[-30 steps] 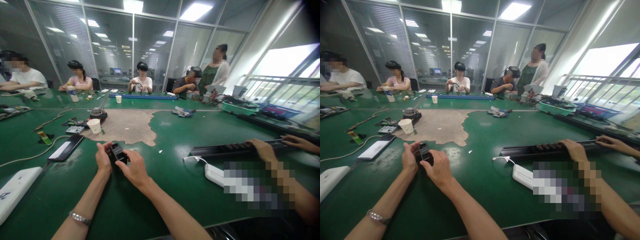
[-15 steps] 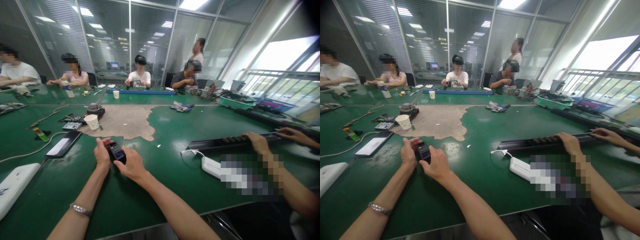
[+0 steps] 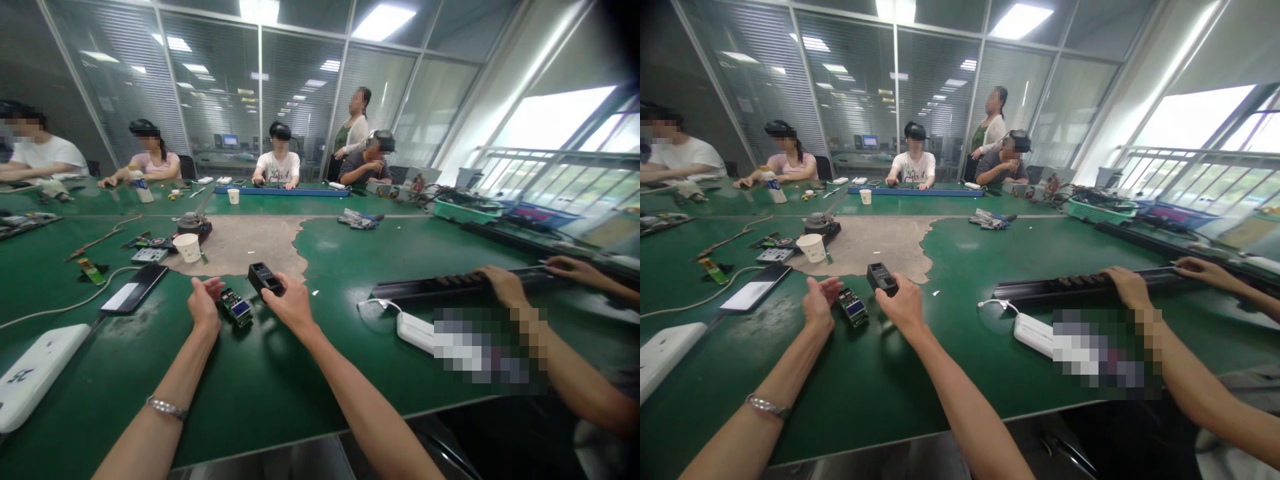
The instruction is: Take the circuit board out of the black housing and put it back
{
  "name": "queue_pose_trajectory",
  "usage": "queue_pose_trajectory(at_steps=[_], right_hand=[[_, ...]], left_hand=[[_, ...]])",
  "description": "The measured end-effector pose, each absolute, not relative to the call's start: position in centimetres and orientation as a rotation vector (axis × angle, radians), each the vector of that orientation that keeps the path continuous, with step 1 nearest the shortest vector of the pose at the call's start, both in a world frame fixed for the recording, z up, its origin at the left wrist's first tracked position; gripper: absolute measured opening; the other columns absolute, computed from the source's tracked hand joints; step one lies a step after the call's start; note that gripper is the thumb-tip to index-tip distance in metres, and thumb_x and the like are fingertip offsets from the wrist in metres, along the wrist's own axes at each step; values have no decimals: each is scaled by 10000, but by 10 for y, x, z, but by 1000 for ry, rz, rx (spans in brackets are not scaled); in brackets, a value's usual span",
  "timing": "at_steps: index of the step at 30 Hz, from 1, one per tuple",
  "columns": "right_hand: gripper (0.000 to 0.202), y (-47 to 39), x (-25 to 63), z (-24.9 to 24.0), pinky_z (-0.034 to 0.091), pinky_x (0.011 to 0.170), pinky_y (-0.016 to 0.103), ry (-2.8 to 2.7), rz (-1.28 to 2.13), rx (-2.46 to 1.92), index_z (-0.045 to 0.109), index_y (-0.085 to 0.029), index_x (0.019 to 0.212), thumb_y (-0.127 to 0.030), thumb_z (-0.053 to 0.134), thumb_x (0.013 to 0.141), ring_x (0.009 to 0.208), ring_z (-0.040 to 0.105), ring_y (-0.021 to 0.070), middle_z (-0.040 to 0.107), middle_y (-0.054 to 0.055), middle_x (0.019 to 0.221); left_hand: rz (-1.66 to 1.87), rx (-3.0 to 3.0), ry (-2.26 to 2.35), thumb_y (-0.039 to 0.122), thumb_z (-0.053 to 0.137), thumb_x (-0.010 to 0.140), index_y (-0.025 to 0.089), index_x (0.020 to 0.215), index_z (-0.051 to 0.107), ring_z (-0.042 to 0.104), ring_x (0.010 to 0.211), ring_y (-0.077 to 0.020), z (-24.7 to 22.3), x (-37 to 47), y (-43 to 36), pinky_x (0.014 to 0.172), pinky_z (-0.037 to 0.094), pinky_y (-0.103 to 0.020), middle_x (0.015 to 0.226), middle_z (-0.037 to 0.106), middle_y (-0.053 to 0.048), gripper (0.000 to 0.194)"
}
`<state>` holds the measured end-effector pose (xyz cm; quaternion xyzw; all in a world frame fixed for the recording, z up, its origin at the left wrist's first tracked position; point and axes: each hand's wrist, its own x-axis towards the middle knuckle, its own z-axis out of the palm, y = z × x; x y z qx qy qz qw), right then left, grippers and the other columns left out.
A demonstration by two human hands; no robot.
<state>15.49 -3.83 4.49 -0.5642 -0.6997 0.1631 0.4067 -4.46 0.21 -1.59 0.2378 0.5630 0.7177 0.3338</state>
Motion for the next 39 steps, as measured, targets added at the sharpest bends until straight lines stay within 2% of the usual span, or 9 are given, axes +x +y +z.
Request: queue_pose_trajectory(at_steps=[5,8,12,16,21,26,30,39], right_hand=[[288,-43,164,33,468,713,253,-1891,390,-1549,660,-197,1033,-327,613,780,823,662,191,720,47,913],[306,-53,163,26,455,686,273,-1953,389,-1569,636,-173,1007,-314,657,736,781,646,208,701,62,853],[499,-65,160,21,452,840,338,-2005,321,-1512,576,-149,1138,-372,703,709,958,607,253,664,115,1048],[636,-69,157,15,409,966,385,-1929,165,-1454,456,-111,1331,-358,638,774,1120,538,285,606,159,1199],[514,-68,162,10,431,955,370,-1856,192,-1418,526,-119,1274,-290,608,796,1084,572,265,643,136,1144],[476,-68,156,28,473,906,355,-1765,241,-1353,531,-162,1276,-350,585,842,998,623,241,670,105,1094],[488,-70,134,43,490,879,345,-1796,304,-1209,549,-175,1252,-369,630,811,972,642,241,686,94,1064],[395,-64,108,39,482,838,333,-1985,244,-1174,577,-185,1153,-303,636,781,933,638,244,688,82,1006]], left_hand=[[1892,618,1459,741,285,821,106,810,690,660,670,-199,-17,-47,1,707,496,-358,756,709,-130,754],[1914,591,1417,722,301,829,105,802,688,662,661,-197,-18,-50,0,701,500,-357,745,705,-131,729],[1919,600,1375,711,323,830,104,804,691,661,657,-190,-19,-52,-6,694,500,-344,737,704,-126,711],[1928,679,1326,721,340,822,110,823,701,663,668,-189,-21,-51,-11,706,495,-338,734,709,-117,710],[1939,643,1283,698,351,834,108,777,691,650,636,-175,-23,-53,-8,707,488,-326,685,692,-104,683],[1904,596,1194,635,308,892,103,768,675,663,669,-170,-21,-61,-8,727,500,-315,709,693,-118,658],[1928,544,1120,589,260,930,111,786,672,670,716,-157,-20,-65,-14,757,503,-297,747,698,-109,646],[1923,503,1024,595,319,922,113,792,682,668,725,-161,-19,-65,-17,779,495,-305,732,699,-100,617]])
